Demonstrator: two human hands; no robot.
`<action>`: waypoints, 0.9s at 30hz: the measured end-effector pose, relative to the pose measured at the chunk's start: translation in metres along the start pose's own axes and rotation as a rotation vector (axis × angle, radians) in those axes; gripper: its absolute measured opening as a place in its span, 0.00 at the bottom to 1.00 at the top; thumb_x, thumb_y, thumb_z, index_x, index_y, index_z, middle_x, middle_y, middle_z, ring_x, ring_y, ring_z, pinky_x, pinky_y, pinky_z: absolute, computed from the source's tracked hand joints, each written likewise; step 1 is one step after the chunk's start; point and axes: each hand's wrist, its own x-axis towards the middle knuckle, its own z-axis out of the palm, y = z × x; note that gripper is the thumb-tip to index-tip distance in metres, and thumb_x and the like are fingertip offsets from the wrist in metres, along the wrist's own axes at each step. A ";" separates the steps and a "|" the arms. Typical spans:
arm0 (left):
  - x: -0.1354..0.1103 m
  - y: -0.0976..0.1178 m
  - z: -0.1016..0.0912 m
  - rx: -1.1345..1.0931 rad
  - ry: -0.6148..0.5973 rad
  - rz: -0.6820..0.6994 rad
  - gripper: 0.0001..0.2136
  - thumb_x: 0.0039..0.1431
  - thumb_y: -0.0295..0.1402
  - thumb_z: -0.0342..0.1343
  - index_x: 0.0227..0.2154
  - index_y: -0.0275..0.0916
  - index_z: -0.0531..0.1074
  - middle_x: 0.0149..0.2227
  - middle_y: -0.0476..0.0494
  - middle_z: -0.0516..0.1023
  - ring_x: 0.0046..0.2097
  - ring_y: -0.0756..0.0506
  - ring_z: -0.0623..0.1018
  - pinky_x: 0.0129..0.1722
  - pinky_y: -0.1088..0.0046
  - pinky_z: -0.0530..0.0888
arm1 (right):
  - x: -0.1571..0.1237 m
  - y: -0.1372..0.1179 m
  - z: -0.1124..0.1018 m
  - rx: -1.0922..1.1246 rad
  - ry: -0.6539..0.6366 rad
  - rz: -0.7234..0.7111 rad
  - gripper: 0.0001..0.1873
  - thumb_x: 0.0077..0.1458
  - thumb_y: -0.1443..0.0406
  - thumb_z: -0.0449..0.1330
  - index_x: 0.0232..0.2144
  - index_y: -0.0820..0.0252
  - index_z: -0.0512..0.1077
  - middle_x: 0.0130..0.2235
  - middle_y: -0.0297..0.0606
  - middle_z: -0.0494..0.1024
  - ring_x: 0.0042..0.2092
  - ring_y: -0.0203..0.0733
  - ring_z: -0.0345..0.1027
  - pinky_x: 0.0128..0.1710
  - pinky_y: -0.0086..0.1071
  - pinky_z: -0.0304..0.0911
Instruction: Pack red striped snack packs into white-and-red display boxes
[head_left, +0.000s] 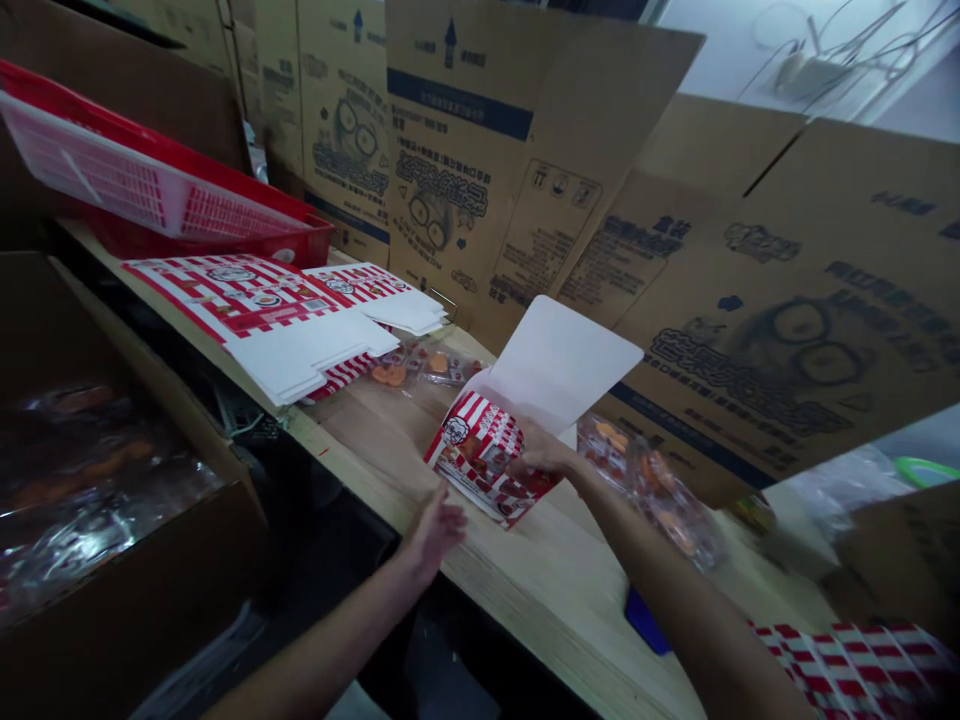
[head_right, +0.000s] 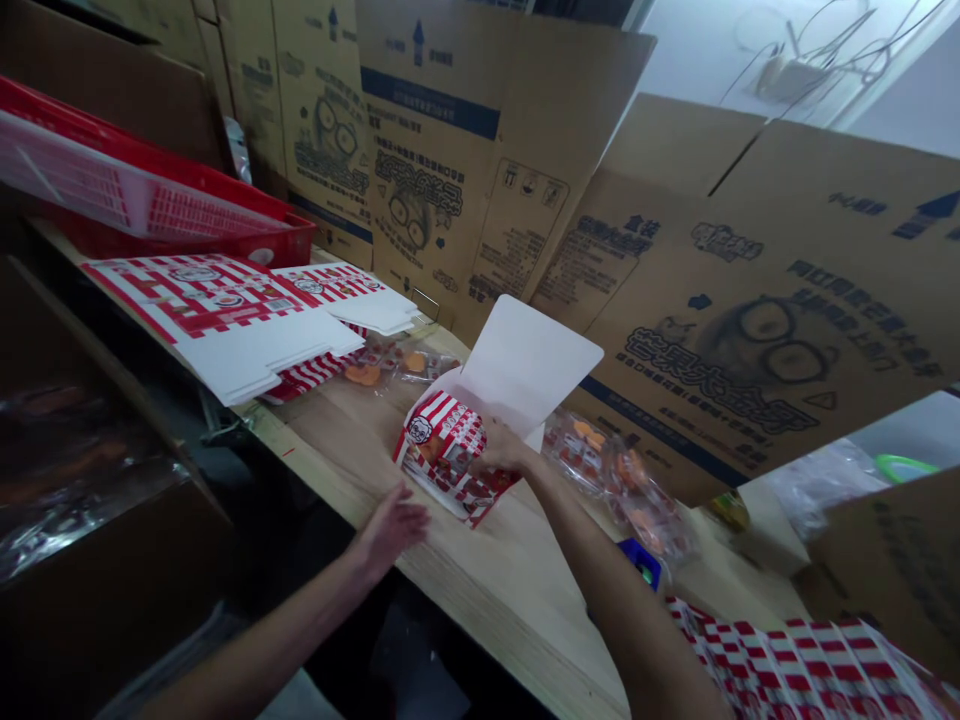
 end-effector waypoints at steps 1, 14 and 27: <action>-0.002 -0.006 0.005 -0.026 -0.051 -0.083 0.29 0.56 0.59 0.46 0.42 0.35 0.65 0.36 0.33 0.75 0.39 0.35 0.78 0.40 0.52 0.74 | 0.000 -0.001 -0.001 -0.005 -0.024 -0.003 0.48 0.28 0.61 0.71 0.56 0.59 0.63 0.53 0.45 0.70 0.54 0.59 0.61 0.56 0.50 0.57; 0.026 0.011 0.024 -0.539 -0.312 -0.542 0.43 0.52 0.65 0.34 0.56 0.34 0.62 0.49 0.27 0.72 0.50 0.29 0.73 0.49 0.48 0.67 | -0.012 -0.022 0.016 -0.202 -0.116 0.155 0.59 0.38 0.40 0.65 0.64 0.62 0.48 0.62 0.59 0.57 0.61 0.67 0.52 0.57 0.57 0.52; 0.025 0.002 0.025 -0.432 -0.360 -0.510 0.48 0.45 0.70 0.35 0.56 0.32 0.58 0.48 0.25 0.72 0.50 0.30 0.73 0.51 0.51 0.64 | -0.001 -0.012 -0.016 0.333 -0.277 0.016 0.35 0.46 0.46 0.64 0.52 0.56 0.68 0.52 0.42 0.75 0.55 0.52 0.66 0.59 0.48 0.58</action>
